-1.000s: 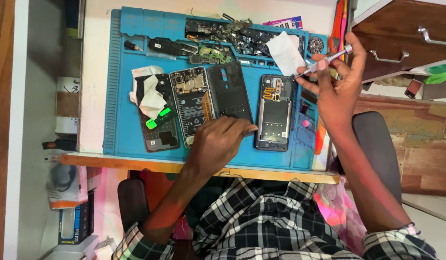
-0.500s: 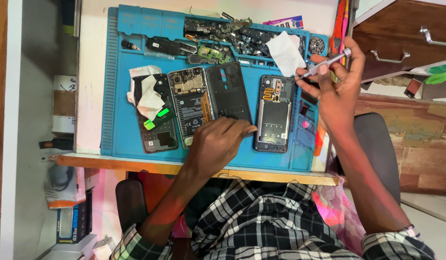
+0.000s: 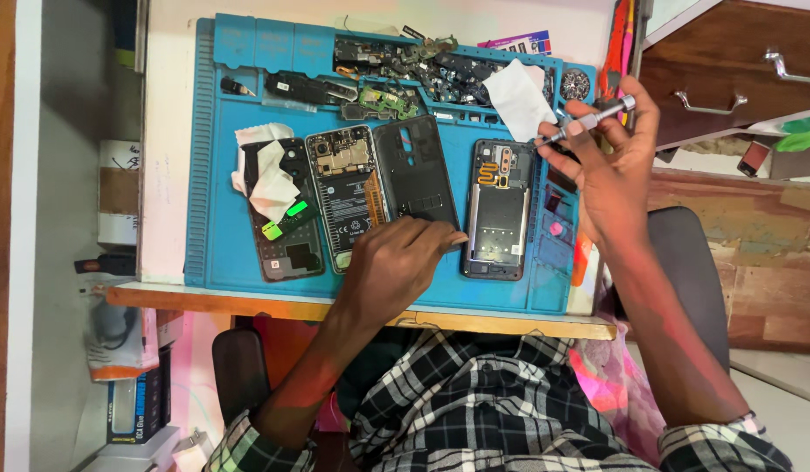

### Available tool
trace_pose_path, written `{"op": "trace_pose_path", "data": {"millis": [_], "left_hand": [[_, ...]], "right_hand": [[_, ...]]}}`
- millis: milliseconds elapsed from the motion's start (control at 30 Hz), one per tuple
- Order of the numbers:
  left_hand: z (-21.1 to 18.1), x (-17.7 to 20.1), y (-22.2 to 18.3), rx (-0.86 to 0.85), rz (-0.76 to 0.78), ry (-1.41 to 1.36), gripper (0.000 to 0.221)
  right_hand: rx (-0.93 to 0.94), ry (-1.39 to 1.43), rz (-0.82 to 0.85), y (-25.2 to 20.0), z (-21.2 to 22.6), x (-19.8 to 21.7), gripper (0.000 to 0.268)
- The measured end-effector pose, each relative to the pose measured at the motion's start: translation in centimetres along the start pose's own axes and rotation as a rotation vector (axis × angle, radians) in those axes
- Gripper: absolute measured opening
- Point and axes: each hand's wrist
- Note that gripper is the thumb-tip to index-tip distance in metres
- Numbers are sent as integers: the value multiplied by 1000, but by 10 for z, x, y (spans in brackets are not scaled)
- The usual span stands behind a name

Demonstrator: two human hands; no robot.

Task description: The person uses a screwdriver to work on the internal frame and rear housing of a mobile phone while holding the device and various disassembled panels over a workbench.

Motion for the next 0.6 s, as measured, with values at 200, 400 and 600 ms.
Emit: {"op": "trace_pose_path", "data": {"millis": [200,400,600], "left_hand": [[0,0,1,6,-10,14,14],[-1,0,1,1,-14,4,13],[0,0,1,10,-6,11,14]], "right_hand": [[17,22,-2,-1,-2,-1,68],[26,48,2,-3,-4,-2,69],[48,34,-1,-3,-6,-3,69]]}}
Point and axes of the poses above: each hand's wrist, its own y-axis towards the middle knuckle, its own x-axis out of the back of the hand, z = x × y, and after that the axes turned 10 degrees about z, right-handed
